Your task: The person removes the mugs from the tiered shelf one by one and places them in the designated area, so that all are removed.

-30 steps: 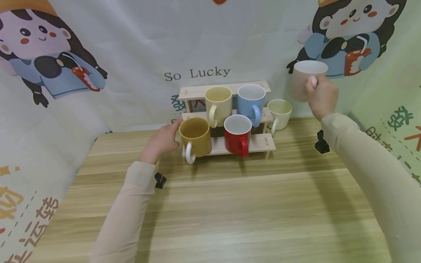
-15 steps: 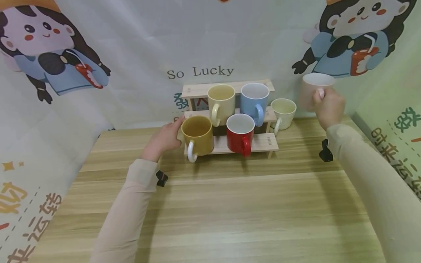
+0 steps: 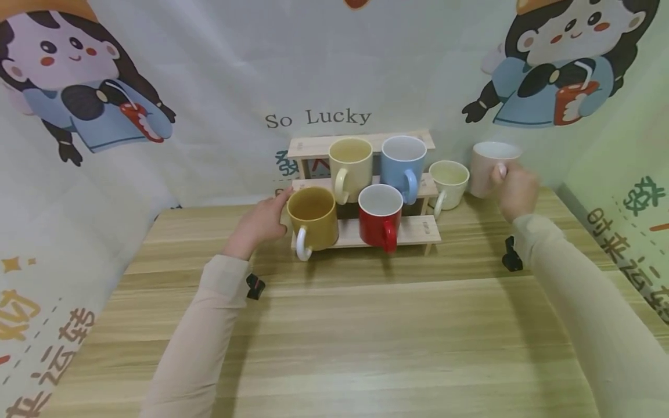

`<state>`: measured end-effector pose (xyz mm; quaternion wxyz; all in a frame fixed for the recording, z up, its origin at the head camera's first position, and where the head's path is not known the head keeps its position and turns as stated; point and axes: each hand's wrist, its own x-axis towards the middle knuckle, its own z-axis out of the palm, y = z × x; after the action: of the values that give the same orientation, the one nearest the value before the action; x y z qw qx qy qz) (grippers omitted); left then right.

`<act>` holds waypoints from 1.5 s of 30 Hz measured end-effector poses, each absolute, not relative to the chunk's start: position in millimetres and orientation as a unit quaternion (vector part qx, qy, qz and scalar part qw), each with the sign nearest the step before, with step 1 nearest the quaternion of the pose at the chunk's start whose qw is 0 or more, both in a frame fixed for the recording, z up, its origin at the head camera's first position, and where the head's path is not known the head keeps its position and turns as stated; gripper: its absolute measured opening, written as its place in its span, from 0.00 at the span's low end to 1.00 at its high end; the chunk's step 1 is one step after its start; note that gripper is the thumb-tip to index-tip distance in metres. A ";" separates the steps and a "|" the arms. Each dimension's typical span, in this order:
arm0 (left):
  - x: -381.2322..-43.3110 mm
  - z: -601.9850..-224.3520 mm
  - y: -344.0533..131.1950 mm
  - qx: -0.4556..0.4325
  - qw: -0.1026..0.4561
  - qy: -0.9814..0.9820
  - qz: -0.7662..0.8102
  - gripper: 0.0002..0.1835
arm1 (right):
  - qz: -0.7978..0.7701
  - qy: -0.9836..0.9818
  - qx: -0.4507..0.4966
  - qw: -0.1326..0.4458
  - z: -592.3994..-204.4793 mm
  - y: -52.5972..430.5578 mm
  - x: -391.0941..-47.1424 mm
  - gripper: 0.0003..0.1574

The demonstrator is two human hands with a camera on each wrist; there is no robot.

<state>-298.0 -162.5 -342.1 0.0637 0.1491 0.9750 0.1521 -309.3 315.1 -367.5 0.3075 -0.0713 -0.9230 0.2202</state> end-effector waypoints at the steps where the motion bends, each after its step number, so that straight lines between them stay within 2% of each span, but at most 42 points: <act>1: -297.7 -342.4 -162.7 0.149 0.063 0.975 0.152 0.51 | 0.218 -0.925 -0.070 0.304 -369.2 314.8 -309.3 0.24; 16: -291.3 -351.5 -163.9 0.156 0.069 0.973 0.153 0.51 | 0.227 -0.945 -0.069 0.223 -394.3 316.9 -296.0 0.26; 21: -289.4 -355.6 -163.2 0.161 0.065 0.971 0.164 0.51 | 0.234 -0.945 -0.070 0.218 -400.4 315.5 -289.0 0.25; 29: -295.7 -350.7 -168.4 0.149 0.061 0.973 0.167 0.51 | 0.231 -0.938 -0.035 0.257 -402.6 306.9 -296.9 0.20; 36: -293.1 -351.2 -165.8 0.155 0.066 0.971 0.170 0.51 | 0.252 -0.937 -0.066 0.233 -410.0 304.0 -290.9 0.18; 45: -295.5 -343.2 -160.7 0.153 0.054 0.972 0.171 0.51 | 0.256 -0.937 -0.089 0.220 -399.4 305.8 -292.5 0.23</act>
<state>-295.5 -160.7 -343.2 0.0539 0.1534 0.9718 0.1707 -292.5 305.8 -399.4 0.2204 -0.0893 -0.9369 0.2564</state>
